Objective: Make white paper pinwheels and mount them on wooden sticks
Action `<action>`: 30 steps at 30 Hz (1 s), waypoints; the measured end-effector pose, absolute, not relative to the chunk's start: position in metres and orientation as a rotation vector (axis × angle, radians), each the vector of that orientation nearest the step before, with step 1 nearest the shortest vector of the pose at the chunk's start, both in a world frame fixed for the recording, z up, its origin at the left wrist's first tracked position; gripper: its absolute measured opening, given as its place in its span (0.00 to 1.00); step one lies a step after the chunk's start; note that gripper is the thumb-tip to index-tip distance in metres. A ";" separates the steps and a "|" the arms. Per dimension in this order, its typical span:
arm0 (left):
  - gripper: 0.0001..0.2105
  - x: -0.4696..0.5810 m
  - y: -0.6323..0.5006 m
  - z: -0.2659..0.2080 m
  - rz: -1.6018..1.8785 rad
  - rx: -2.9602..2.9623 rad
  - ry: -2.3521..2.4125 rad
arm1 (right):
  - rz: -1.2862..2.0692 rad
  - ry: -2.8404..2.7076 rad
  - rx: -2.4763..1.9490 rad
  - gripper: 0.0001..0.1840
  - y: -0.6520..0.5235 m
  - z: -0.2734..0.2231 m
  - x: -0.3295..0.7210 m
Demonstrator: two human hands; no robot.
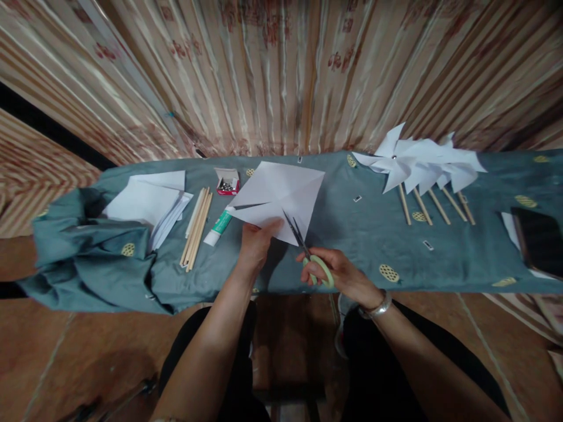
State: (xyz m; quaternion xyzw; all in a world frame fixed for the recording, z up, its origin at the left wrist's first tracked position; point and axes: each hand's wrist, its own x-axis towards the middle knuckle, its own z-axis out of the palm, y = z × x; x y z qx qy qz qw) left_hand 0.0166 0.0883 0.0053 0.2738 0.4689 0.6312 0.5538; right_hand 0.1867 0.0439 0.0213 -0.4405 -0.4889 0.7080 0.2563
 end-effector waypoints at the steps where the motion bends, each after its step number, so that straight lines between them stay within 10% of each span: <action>1: 0.13 0.014 0.089 0.005 1.497 0.642 1.112 | 1.929 -1.356 -1.189 0.26 0.044 0.023 0.190; 17: 0.12 0.003 0.081 0.009 1.260 0.780 1.250 | 1.276 -1.166 -1.385 0.24 0.080 0.026 0.245; 30: 0.08 0.013 0.074 0.011 1.060 0.985 1.289 | 1.494 -1.096 -1.200 0.21 0.089 0.022 0.239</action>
